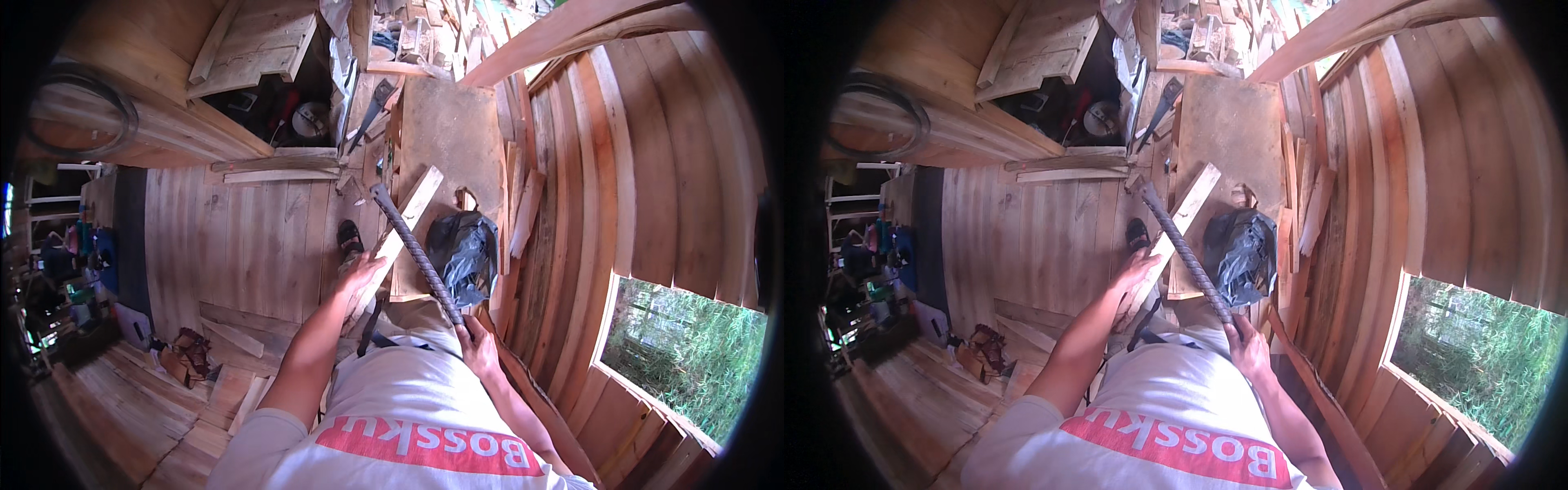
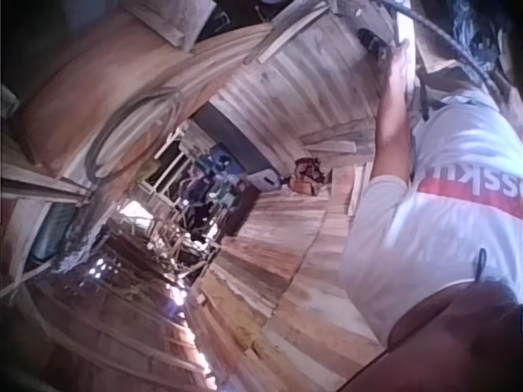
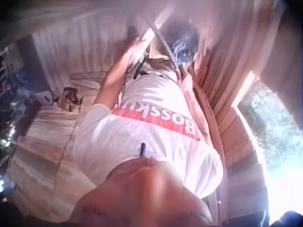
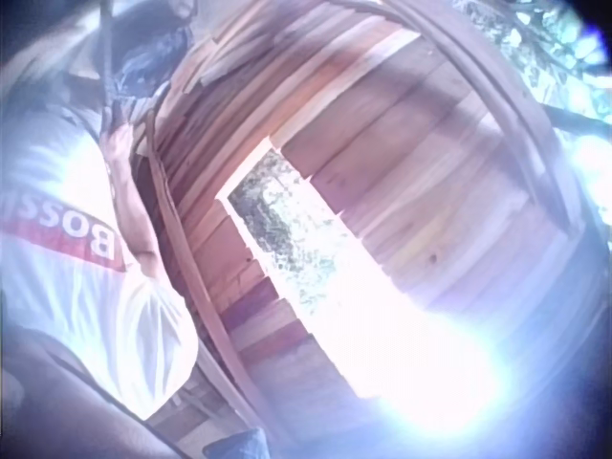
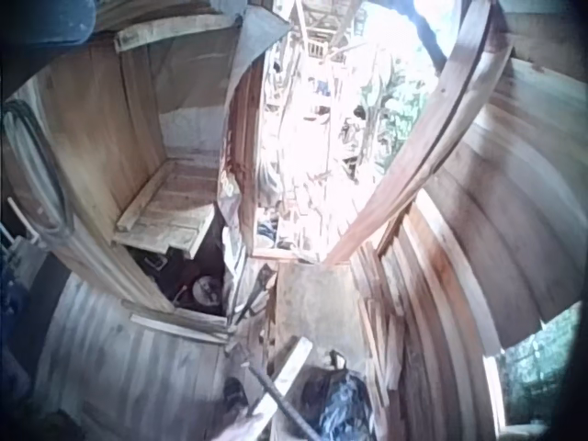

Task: The person uses a heavy metal bar to repeatedly strike and split wooden planks on a workbench. They pick up pieces of wood, position them on the bench, and use the bar as a lever or hammer to break them into smaller sections.

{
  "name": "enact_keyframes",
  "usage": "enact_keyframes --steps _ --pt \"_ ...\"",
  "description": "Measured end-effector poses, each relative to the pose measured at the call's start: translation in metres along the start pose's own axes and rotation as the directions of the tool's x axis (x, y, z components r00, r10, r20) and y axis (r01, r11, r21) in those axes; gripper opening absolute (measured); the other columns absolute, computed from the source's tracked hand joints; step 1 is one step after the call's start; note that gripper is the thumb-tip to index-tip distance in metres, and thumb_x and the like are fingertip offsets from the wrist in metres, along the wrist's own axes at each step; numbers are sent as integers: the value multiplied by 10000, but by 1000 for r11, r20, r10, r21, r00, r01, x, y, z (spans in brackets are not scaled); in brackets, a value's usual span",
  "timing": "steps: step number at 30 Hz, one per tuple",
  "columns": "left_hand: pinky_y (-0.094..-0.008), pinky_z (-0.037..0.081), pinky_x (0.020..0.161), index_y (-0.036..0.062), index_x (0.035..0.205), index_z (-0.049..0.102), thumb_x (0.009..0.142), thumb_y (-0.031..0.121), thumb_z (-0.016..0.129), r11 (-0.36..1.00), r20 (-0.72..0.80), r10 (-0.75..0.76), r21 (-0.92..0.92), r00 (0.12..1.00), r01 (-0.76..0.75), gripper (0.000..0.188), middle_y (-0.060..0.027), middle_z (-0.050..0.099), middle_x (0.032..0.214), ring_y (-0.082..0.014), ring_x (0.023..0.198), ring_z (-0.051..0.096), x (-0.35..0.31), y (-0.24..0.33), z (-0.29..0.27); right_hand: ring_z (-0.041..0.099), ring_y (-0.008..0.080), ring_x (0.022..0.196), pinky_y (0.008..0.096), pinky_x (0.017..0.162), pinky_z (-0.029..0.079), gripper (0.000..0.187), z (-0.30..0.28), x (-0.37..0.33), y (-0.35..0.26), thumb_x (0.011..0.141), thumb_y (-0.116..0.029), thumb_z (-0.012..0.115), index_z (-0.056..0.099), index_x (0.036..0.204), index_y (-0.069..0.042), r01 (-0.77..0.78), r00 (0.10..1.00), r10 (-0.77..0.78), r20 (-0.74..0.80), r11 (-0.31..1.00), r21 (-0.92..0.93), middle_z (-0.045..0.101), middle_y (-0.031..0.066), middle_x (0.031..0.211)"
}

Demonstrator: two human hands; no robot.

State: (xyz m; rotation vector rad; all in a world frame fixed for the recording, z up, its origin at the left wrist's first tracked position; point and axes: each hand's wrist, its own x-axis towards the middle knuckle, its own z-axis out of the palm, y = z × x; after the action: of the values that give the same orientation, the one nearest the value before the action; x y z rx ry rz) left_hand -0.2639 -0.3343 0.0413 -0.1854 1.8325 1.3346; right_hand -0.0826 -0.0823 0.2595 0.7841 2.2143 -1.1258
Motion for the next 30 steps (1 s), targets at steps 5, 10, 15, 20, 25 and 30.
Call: enact_keyframes --steps 5,10,15,20,25,30 --pt "-340 433 926 -56 1290 488 861 403 653 982 -52 109 158 993 -99 650 -174 587 1214 -235 1121 550 6 -19 -1 643 438 894 481 761 482 423 -15 2 -10 961 -378 497 549 1214 -43 105 984 -100 -146 994 26 654 257 857" --pt "-336 377 1020 -79 1370 410 864 436 637 993 103 -102 69 989 95 756 -205 532 1329 -272 1265 479 -16 31 -2 604 449 1024 475 890 479 529 17 33 47 941 -429 505 550 1271 -18 -90 991 82 -104 993 -77 641 288 1038" --pt "-334 407 983 -47 1367 432 873 449 629 992 -48 13 125 999 -7 727 -182 563 1291 -248 1199 524 19 -65 -5 581 417 1110 447 923 458 551 -4 18 6 957 -434 475 532 1274 13 -46 998 47 -34 998 32 614 292 1130" --pt "-347 419 977 -48 1355 447 858 481 642 994 -98 -53 85 994 62 751 -187 570 1285 -255 1208 525 13 -22 5 581 447 1064 481 889 464 503 4 21 23 959 -411 466 541 1263 -17 -14 996 13 -92 1000 -14 624 306 1052" --pt "-373 401 1017 -82 1360 412 821 551 632 978 -57 -26 203 998 37 859 -278 479 1360 -335 1281 470 15 -13 2 614 441 927 449 774 468 389 23 31 83 959 -369 496 579 1107 -19 -8 979 3 -202 1000 -25 623 278 912" --pt "-413 440 970 -97 1295 465 794 580 640 975 -64 3 223 998 11 861 -315 519 1293 -382 1213 527 18 -25 -3 644 362 910 425 773 466 478 15 35 82 949 -421 506 567 1144 11 28 979 -25 -200 999 16 627 274 890"
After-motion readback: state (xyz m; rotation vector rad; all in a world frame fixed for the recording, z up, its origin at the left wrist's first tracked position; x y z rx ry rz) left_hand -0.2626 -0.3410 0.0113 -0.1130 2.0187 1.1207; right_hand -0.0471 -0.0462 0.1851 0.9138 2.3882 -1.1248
